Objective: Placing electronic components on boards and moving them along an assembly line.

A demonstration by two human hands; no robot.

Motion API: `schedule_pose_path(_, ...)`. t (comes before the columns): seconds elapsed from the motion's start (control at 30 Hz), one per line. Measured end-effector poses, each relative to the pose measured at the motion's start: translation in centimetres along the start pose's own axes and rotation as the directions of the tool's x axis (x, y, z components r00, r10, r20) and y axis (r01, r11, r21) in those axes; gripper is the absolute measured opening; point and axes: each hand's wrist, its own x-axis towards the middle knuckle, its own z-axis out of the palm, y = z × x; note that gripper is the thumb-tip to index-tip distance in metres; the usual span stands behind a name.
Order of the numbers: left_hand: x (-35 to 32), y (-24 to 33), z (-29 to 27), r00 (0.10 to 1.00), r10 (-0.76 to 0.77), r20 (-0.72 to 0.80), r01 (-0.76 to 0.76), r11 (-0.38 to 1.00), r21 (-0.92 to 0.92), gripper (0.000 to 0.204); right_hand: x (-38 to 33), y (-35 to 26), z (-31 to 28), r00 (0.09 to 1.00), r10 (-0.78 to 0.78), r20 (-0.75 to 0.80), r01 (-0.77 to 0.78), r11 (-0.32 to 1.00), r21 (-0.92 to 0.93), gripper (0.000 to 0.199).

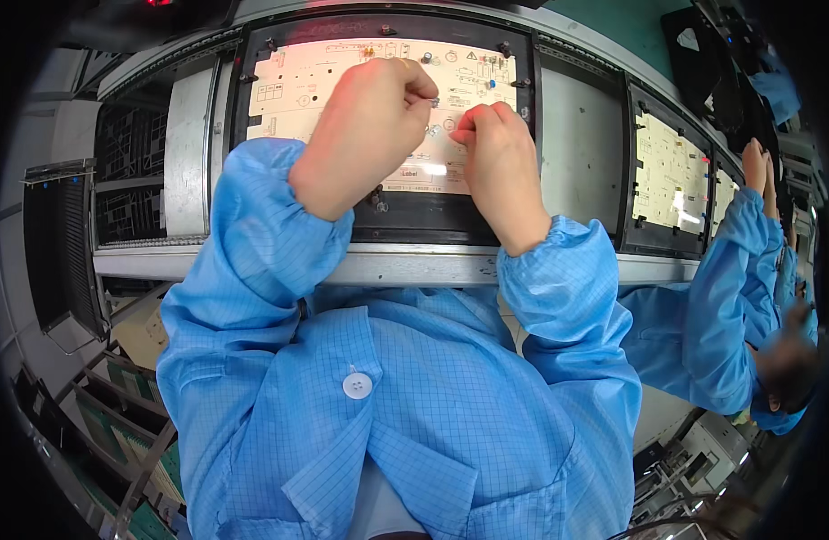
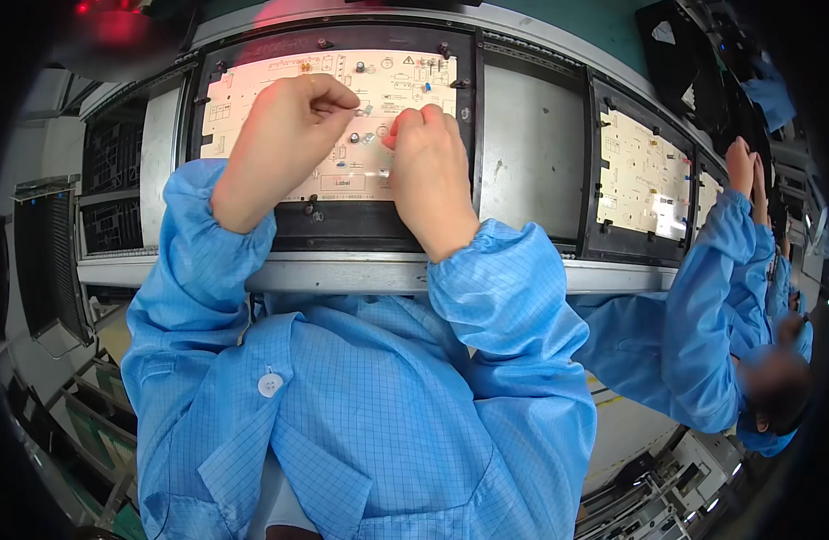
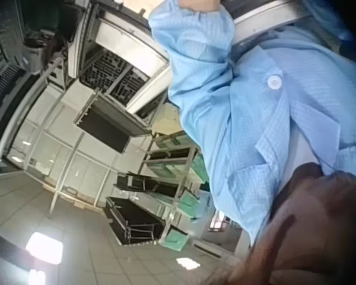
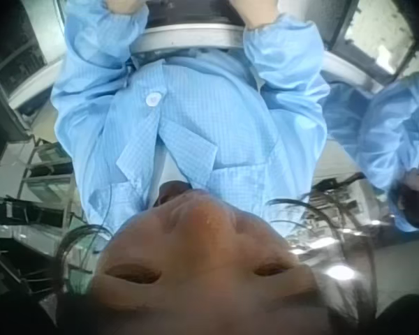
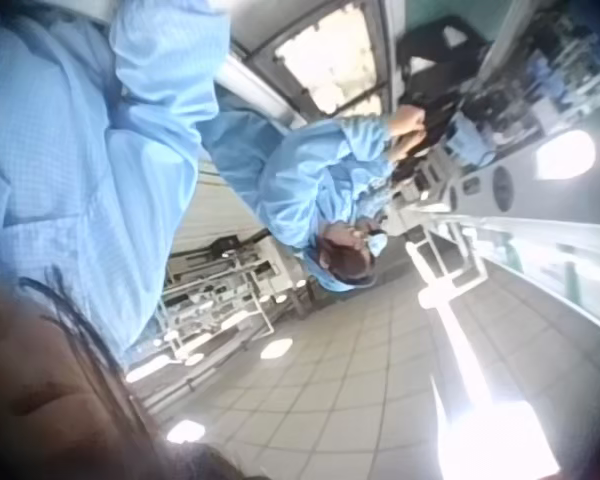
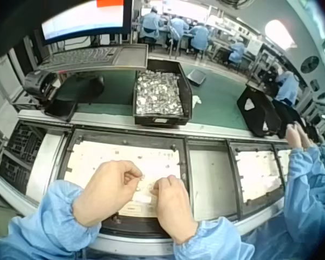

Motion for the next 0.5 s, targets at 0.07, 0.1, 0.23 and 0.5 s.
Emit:
schedule_pose_path(0.07, 0.3, 0.3, 1.3, 1.000, 0.014, 0.023, -0.014, 1.000, 0.009, 0.019, -0.1, 0.6, 0.1, 0.997, -0.049, -0.054, 0.048, 0.999, -0.019, 0.011)
schedule_pose_path(0.1, 0.4, 0.5, 1.9, 0.999, 0.018, 0.038, -0.019, 1.000, 0.021, 0.019, -0.1, 1.2, -0.2, 0.997, 0.034, -0.072, -0.024, 0.992, 0.125, 0.010)
schedule_pose_path(0.23, 1.1, 1.2, 4.4, 0.994, 0.017, 0.108, -0.022, 0.999, 0.045, 0.018, 0.2, 4.7, -2.9, 0.866, 0.355, -0.351, -0.184, 0.881, 0.436, 0.009)
schedule_pose_path(0.5, 1.9, 1.6, 6.4, 0.985, -0.017, 0.174, -0.004, 0.993, 0.120, 0.015, -1.8, 6.2, -3.2, 0.827, 0.496, -0.265, -0.282, 0.773, 0.568, 0.011)
